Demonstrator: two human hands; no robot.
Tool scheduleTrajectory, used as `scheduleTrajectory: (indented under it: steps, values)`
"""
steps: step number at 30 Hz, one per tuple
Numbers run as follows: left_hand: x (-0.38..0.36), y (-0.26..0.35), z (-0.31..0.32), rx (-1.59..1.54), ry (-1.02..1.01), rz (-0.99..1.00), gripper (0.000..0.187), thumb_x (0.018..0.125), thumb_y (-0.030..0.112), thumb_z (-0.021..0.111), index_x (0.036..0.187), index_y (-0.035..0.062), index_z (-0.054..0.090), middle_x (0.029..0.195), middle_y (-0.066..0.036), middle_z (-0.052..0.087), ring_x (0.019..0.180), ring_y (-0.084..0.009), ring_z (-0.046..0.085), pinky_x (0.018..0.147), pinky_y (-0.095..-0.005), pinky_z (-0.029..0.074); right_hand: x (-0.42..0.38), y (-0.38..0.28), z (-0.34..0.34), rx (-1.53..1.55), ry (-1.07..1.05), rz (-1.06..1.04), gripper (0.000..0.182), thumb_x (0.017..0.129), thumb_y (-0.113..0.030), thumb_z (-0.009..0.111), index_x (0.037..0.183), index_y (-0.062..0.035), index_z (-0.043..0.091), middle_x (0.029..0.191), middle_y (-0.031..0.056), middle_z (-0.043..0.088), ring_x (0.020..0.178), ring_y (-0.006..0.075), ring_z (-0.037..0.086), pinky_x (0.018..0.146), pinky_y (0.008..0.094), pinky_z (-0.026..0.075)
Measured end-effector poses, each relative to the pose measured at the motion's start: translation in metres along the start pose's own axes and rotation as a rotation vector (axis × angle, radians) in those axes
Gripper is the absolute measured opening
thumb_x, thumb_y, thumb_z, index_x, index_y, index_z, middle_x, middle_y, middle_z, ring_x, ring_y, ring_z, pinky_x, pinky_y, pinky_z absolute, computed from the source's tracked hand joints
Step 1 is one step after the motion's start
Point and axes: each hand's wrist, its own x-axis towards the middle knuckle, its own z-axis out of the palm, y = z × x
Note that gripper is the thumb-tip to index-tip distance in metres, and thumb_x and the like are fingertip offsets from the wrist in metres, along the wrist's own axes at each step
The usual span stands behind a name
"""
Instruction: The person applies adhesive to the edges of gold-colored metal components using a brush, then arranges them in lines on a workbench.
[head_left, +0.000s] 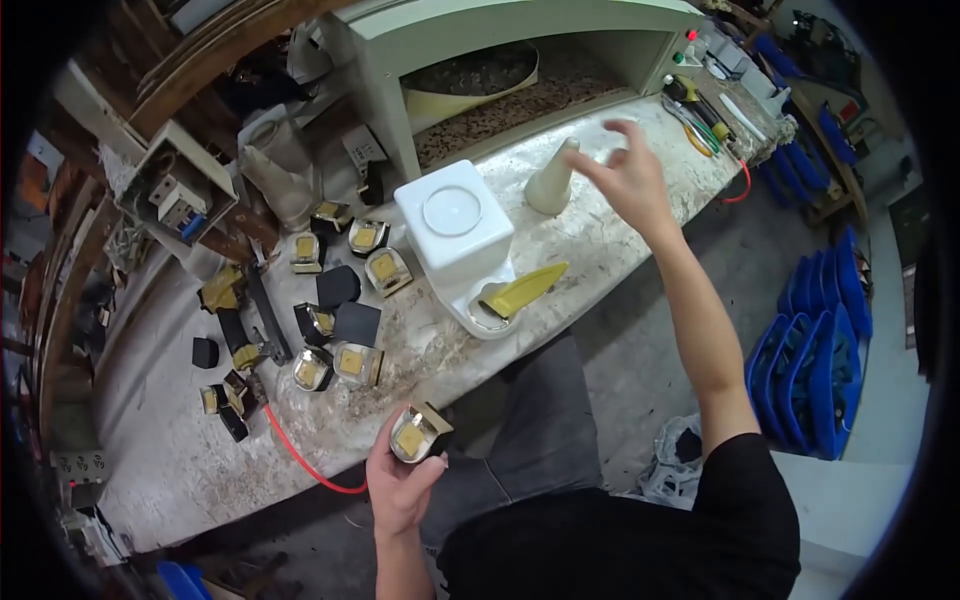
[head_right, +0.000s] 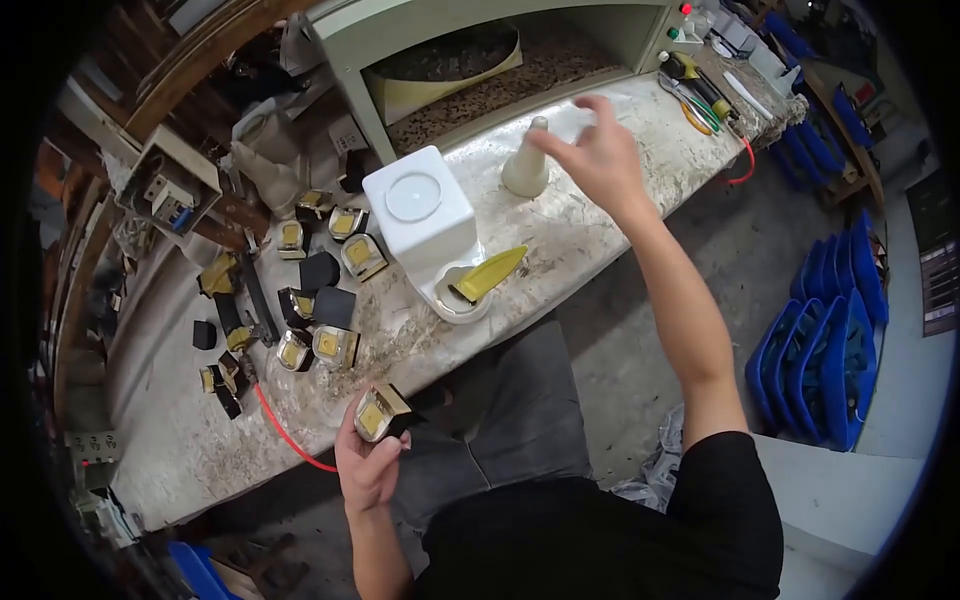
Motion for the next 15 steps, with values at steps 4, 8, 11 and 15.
scheduleTrajectory:
  steps: [4, 8, 11, 15]
  values:
    - [0.01, -0.014, -0.026, 0.43, 0.002, 0.318, 0.071, 0.077, -0.004, 0.072, 0.142, -0.0009, 0.046, 0.13, -0.019, 0.059, 0.109, -0.0251, 0.062, 0.094, -0.033, 0.051, -0.089, -0.004, -0.007, 0.422, -0.389, 0.226, 0.048, 0.086, -0.036, 0.08, 0.11, 0.0036, 0.065, 0.077, 0.0049, 0.061, 0.065, 0.0117, 0.054, 0.056, 0.0243, 0.043]
    - [0.006, -0.026, -0.027, 0.409, 0.043, 0.37, 0.067, 0.076, -0.004, 0.073, 0.138, 0.0, 0.048, 0.129, -0.018, 0.059, 0.109, -0.0251, 0.061, 0.096, -0.0337, 0.05, -0.131, -0.031, 0.034, 0.375, -0.469, 0.154, 0.031, 0.089, -0.021, 0.077, 0.105, 0.0039, 0.068, 0.078, 0.0036, 0.061, 0.064, 0.0125, 0.054, 0.058, 0.0243, 0.045]
    - [0.005, -0.03, -0.025, 0.234, 0.099, 0.326, 0.064, 0.077, -0.003, 0.074, 0.135, 0.0006, 0.049, 0.128, -0.017, 0.059, 0.109, -0.025, 0.061, 0.098, -0.0343, 0.049, -0.131, -0.042, 0.034, 0.258, -0.431, 0.083, 0.016, 0.087, -0.008, 0.075, 0.1, 0.0006, 0.071, 0.089, 0.0038, 0.067, 0.07, 0.012, 0.055, 0.061, 0.0227, 0.044]
    - [0.015, -0.026, -0.034, 0.269, 0.099, 0.346, 0.059, 0.077, -0.003, 0.073, 0.131, 0.0015, 0.051, 0.127, -0.016, 0.059, 0.107, -0.0241, 0.06, 0.099, -0.0344, 0.047, -0.135, -0.061, 0.016, 0.18, -0.375, -0.282, 0.014, 0.087, -0.002, 0.071, 0.1, 0.0026, 0.073, 0.089, 0.0061, 0.069, 0.067, 0.0169, 0.06, 0.06, 0.0278, 0.048]
